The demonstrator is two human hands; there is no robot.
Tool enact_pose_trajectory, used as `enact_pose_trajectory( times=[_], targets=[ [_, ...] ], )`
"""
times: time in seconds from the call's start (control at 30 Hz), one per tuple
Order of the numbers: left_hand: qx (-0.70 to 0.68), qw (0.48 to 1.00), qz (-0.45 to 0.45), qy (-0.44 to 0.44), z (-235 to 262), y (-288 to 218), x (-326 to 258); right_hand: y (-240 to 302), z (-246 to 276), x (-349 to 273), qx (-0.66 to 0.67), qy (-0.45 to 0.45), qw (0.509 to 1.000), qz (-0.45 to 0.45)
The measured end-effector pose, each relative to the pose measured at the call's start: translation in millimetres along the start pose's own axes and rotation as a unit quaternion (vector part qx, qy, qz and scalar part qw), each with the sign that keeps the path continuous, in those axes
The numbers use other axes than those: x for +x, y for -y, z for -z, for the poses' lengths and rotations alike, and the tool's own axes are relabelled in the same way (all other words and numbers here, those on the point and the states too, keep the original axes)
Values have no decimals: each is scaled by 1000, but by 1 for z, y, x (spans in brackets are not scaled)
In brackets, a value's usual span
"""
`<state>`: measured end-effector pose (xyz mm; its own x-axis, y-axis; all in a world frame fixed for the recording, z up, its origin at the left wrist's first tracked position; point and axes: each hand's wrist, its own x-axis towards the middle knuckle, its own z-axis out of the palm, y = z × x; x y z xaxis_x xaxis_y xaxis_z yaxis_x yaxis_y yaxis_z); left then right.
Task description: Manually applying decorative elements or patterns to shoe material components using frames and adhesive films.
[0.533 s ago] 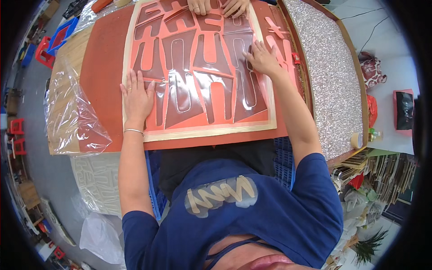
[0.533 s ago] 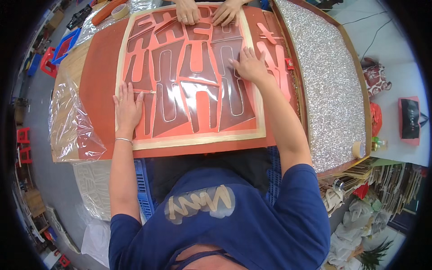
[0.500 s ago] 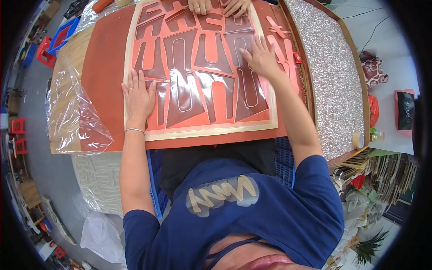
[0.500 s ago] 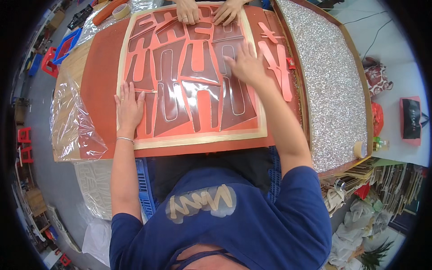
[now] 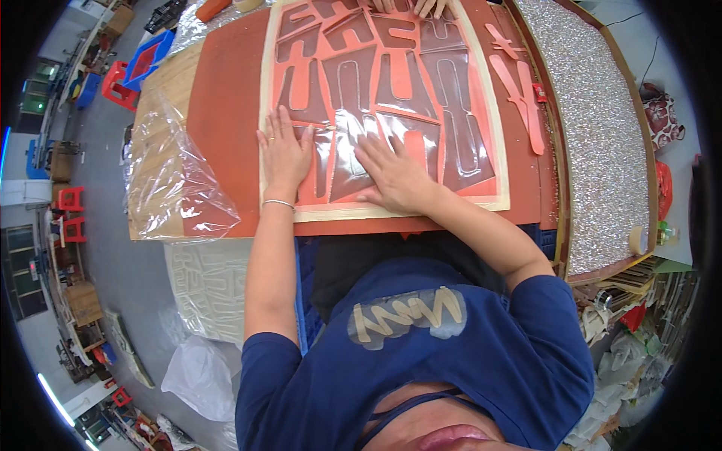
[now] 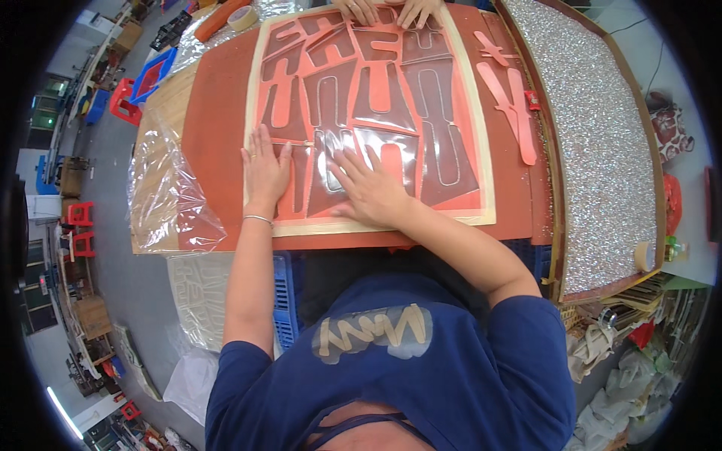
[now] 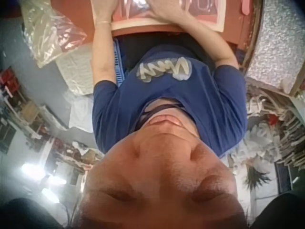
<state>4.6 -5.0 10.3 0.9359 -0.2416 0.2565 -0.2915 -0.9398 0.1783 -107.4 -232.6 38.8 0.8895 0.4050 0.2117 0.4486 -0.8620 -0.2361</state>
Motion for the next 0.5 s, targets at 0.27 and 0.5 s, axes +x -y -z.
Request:
enact_pose_trajectory(
  times=[0.27,0.5],
  targets=[
    [6,1000,10,22,5,0,-5,-78,-9,104,-58,-236,966,-86],
    [16,1000,-2,5,0,4,-7,-8,2,192,-92,-161,983,6]
  ],
)
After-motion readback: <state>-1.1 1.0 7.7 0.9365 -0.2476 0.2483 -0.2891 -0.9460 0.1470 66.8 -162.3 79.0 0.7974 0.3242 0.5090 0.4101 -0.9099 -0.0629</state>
